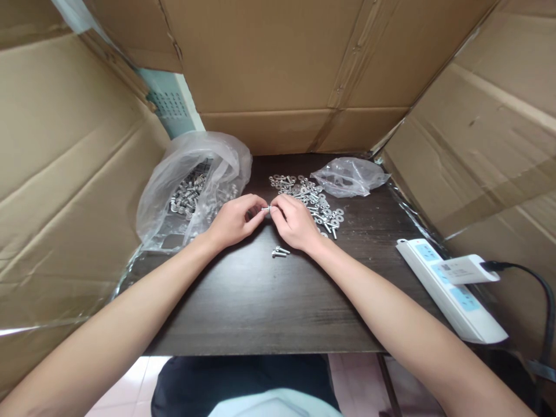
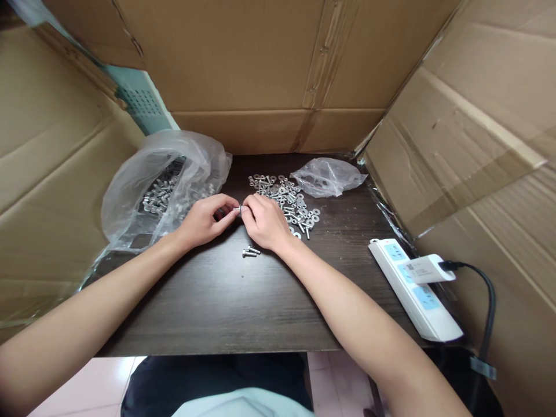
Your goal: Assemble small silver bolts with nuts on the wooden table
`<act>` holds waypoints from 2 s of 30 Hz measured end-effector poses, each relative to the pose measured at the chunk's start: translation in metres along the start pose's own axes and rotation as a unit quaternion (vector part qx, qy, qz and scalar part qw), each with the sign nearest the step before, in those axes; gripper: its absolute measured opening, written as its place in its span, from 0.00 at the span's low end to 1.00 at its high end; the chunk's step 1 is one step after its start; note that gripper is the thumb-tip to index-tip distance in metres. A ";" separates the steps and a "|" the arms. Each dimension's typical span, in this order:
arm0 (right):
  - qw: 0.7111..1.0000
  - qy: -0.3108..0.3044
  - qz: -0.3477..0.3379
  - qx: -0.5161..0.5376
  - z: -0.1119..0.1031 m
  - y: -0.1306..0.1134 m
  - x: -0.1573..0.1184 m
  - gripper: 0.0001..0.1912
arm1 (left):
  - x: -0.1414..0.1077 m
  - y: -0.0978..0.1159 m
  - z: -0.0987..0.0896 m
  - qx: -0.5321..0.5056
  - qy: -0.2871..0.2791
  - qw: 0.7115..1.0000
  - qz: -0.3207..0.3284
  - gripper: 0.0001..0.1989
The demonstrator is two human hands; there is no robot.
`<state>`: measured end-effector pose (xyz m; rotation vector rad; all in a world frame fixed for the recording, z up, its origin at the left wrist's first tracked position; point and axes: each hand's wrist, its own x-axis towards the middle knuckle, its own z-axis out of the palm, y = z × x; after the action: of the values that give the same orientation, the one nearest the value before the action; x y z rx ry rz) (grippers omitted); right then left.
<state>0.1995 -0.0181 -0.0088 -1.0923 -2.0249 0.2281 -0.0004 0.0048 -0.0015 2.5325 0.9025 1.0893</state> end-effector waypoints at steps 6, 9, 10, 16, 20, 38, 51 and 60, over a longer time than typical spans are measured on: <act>1.000 0.001 0.002 0.003 0.000 -0.001 -0.001 0.07 | 0.000 0.001 0.000 -0.004 -0.004 1.000 -0.004 0.07; 1.000 0.000 0.003 0.004 0.000 0.000 0.000 0.08 | 0.000 0.001 0.000 -0.003 -0.004 1.000 -0.005 0.07; 1.000 -0.001 0.003 0.003 0.000 0.000 0.000 0.08 | 0.000 0.001 0.000 -0.003 -0.003 1.000 -0.005 0.07; 1.000 -0.010 0.004 0.000 -0.001 0.000 0.000 0.10 | 0.000 0.001 0.000 -0.001 -0.003 1.000 0.000 0.07; 1.000 -0.008 0.004 0.002 -0.001 -0.001 0.000 0.11 | 0.000 0.001 -0.001 0.000 -0.001 1.000 0.002 0.07; 1.000 -0.013 0.007 -0.005 -0.001 -0.002 0.001 0.10 | 0.000 0.000 0.000 -0.007 -0.008 1.000 -0.012 0.08; 1.000 -0.006 0.008 -0.002 -0.001 -0.001 0.000 0.09 | 0.000 0.000 0.000 -0.007 -0.009 1.000 -0.020 0.09; 1.000 -0.007 0.005 -0.007 -0.001 -0.001 0.000 0.09 | 0.000 0.000 0.000 -0.016 -0.012 1.000 -0.023 0.09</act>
<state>0.1992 -0.0189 -0.0079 -1.1114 -2.0363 0.2274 -0.0006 0.0052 -0.0017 2.4807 0.9241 1.0498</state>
